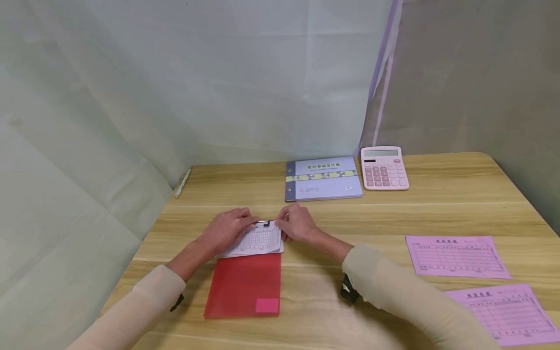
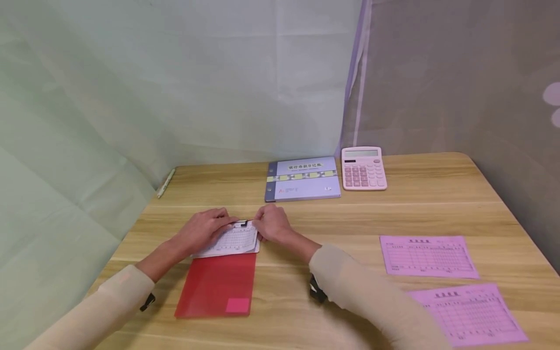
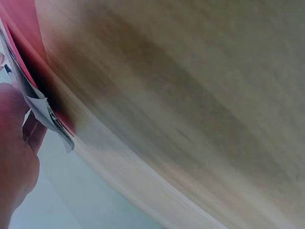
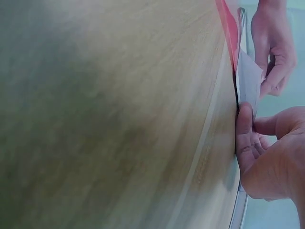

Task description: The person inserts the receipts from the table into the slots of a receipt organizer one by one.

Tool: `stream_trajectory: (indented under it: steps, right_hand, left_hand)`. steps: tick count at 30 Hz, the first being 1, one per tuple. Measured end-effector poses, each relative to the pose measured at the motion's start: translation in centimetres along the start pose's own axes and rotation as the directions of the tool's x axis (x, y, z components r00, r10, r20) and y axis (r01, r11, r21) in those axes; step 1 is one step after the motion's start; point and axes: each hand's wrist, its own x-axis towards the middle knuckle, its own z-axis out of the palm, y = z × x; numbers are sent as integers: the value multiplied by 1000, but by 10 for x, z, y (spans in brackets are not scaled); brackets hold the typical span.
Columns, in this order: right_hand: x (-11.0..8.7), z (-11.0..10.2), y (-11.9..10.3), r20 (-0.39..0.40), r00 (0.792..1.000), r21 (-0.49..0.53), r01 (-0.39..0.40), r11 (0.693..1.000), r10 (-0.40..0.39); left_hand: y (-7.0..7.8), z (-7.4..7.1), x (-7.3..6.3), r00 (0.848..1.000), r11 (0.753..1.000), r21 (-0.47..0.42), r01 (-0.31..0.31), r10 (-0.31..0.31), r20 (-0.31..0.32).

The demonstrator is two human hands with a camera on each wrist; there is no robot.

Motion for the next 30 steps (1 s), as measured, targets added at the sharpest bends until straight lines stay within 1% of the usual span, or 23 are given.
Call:
stream_trajectory:
  steps: [7, 16, 20, 24, 30]
  right_hand:
    - [0, 2, -3, -26, 999, -20, -19, 1000, 18]
    - [0, 5, -2, -55, 998, -69, -11, 998, 8]
    - [0, 4, -4, -44, 999, -74, -15, 997, 12]
    - [0, 2, -6, -21, 1000, -71, -20, 997, 19]
    - [1, 2, -7, -15, 1000, -70, -22, 997, 21]
  left_hand:
    - [0, 1, -1, 1000, 1000, 1, -10, 10, -19]
    - [2, 4, -3, 999, 1000, 23, -16, 17, -35]
    - [2, 5, -4, 999, 1000, 28, -10, 11, -36]
    - [3, 5, -4, 1000, 999, 53, -1, 3, -26]
    - [6, 2, -3, 1000, 996, 89, -15, 17, -17]
